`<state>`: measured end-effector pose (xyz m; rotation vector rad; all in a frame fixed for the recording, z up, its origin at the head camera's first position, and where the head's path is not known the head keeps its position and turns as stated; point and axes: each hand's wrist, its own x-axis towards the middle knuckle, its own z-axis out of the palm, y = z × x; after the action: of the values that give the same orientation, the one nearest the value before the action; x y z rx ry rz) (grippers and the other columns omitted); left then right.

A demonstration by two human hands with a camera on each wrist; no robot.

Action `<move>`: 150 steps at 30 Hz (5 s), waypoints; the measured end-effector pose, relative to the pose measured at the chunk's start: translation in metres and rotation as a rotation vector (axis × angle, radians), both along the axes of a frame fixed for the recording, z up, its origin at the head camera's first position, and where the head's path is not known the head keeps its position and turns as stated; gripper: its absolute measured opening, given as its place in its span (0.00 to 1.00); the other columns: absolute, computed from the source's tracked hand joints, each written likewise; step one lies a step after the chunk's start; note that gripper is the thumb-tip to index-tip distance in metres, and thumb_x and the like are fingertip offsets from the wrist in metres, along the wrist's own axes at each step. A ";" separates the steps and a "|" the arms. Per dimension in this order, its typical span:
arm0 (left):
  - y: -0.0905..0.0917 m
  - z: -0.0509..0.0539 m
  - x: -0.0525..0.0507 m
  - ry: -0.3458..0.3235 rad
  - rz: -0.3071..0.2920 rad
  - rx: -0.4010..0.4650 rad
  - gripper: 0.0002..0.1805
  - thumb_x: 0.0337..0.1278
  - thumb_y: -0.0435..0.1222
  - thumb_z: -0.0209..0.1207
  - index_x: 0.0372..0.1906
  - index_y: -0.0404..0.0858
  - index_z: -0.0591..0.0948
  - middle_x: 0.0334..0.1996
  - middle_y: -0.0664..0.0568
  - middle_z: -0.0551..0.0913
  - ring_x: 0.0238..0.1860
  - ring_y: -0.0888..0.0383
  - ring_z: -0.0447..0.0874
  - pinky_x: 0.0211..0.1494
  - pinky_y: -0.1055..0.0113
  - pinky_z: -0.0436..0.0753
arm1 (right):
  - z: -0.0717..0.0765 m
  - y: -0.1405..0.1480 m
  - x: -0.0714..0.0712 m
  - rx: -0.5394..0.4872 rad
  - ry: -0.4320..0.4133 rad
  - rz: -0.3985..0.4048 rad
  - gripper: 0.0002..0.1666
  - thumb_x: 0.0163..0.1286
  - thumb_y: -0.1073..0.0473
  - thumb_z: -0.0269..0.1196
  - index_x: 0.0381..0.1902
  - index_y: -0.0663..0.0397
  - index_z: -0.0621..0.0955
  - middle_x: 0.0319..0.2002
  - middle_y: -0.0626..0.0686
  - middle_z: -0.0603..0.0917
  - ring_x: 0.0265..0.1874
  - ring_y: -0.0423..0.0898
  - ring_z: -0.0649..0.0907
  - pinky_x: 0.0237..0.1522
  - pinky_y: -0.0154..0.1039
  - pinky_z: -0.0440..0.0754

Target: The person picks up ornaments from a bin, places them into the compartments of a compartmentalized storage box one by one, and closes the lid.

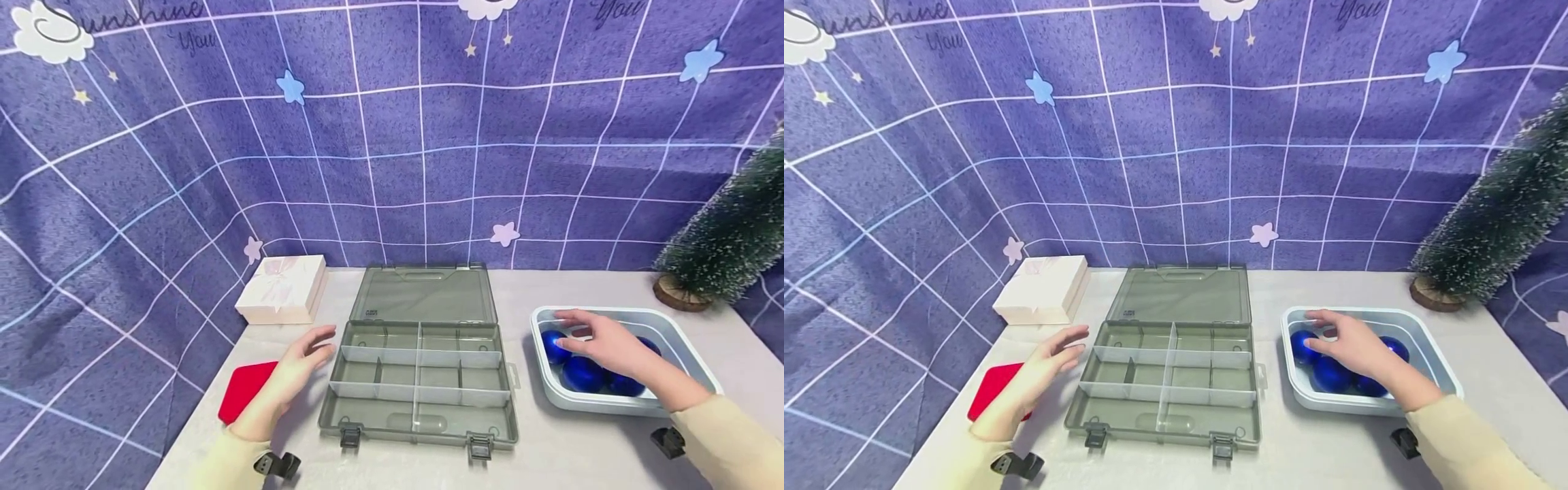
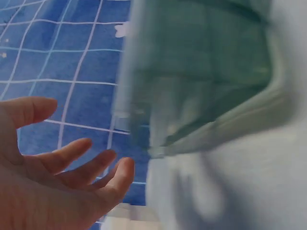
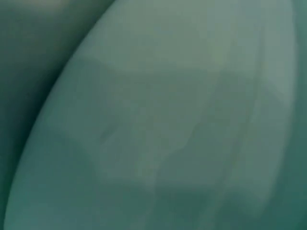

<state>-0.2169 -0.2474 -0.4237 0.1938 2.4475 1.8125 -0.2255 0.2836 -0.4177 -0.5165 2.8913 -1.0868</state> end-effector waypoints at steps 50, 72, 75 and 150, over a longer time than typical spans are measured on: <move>-0.015 -0.045 -0.003 -0.197 -0.103 0.124 0.33 0.72 0.31 0.53 0.78 0.32 0.60 0.78 0.35 0.57 0.76 0.35 0.54 0.68 0.38 0.63 | 0.042 -0.038 0.020 -0.162 0.314 -0.043 0.28 0.60 0.66 0.75 0.57 0.60 0.79 0.51 0.61 0.83 0.48 0.65 0.86 0.43 0.32 0.82; -0.012 -0.044 -0.003 -0.214 -0.097 0.130 0.33 0.73 0.30 0.51 0.79 0.32 0.59 0.79 0.36 0.55 0.77 0.37 0.52 0.70 0.37 0.60 | 0.048 -0.205 -0.037 -0.194 0.215 0.271 0.28 0.58 0.65 0.76 0.56 0.62 0.80 0.51 0.59 0.85 0.48 0.55 0.85 0.47 0.43 0.85; -0.012 -0.044 -0.003 -0.213 -0.098 0.128 0.32 0.74 0.31 0.51 0.79 0.32 0.59 0.79 0.36 0.55 0.77 0.37 0.52 0.70 0.37 0.60 | 0.040 -0.223 -0.045 -0.162 0.185 0.282 0.27 0.60 0.64 0.75 0.55 0.62 0.80 0.49 0.59 0.85 0.46 0.55 0.86 0.46 0.42 0.85; -0.013 -0.046 -0.004 -0.240 -0.046 0.156 0.33 0.70 0.31 0.54 0.78 0.34 0.63 0.78 0.38 0.58 0.76 0.40 0.56 0.67 0.43 0.65 | 0.026 0.010 0.019 -0.186 0.206 0.280 0.25 0.66 0.70 0.68 0.61 0.61 0.80 0.58 0.50 0.84 0.55 0.38 0.83 0.53 0.30 0.79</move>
<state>-0.2205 -0.2608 -0.4698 0.0393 2.1277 1.8855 -0.2061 0.2937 -0.3914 -1.0630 2.7735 -1.3310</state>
